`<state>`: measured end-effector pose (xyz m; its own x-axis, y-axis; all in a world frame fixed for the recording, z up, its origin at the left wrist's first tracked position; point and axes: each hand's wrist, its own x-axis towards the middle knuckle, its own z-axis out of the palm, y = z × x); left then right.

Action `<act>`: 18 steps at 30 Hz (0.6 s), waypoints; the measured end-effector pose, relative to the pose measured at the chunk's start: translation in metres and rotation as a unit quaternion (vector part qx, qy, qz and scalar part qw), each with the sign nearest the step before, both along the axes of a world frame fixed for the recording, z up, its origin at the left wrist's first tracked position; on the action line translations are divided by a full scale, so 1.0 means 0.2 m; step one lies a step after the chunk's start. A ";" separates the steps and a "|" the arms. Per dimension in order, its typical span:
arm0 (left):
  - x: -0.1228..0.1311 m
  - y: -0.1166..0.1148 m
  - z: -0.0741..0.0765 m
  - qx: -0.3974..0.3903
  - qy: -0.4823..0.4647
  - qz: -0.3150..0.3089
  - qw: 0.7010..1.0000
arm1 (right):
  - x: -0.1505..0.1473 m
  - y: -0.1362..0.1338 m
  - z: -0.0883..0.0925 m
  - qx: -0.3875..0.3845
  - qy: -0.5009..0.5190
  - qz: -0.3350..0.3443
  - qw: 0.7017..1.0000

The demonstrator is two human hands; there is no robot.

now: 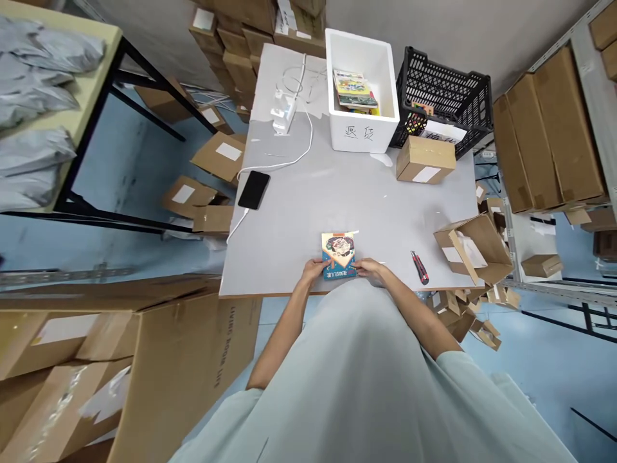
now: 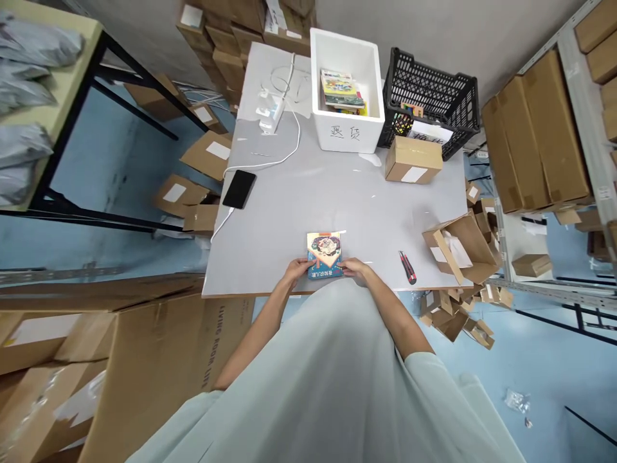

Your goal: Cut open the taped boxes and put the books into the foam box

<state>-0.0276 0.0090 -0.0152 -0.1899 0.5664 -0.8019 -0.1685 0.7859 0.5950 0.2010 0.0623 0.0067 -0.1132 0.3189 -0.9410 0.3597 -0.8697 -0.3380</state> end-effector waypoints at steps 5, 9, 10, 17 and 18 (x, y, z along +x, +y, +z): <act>0.05 0.09 0.15 0.079 -0.024 -0.042 0.996 | 0.06 -0.05 0.09 -0.012 0.046 -0.028 0.998; 0.04 0.22 0.36 0.183 -0.039 -0.115 0.976 | 0.19 -0.05 0.25 0.017 0.102 -0.060 0.993; 0.04 0.26 0.43 0.220 -0.039 -0.147 0.964 | 0.24 -0.03 0.30 0.028 0.124 -0.073 0.989; 0.16 0.42 0.90 0.398 0.030 -0.378 0.835 | 0.56 0.11 0.59 0.024 0.261 -0.006 0.965; 0.20 0.43 0.94 0.426 0.036 -0.410 0.806 | 0.57 0.12 0.59 0.048 0.253 0.014 0.966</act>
<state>0.0120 0.0945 0.1734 0.4991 0.8645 -0.0588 0.2587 -0.0839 0.9623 0.3150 0.0853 0.1255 -0.5604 0.3928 -0.7292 0.1498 -0.8178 -0.5557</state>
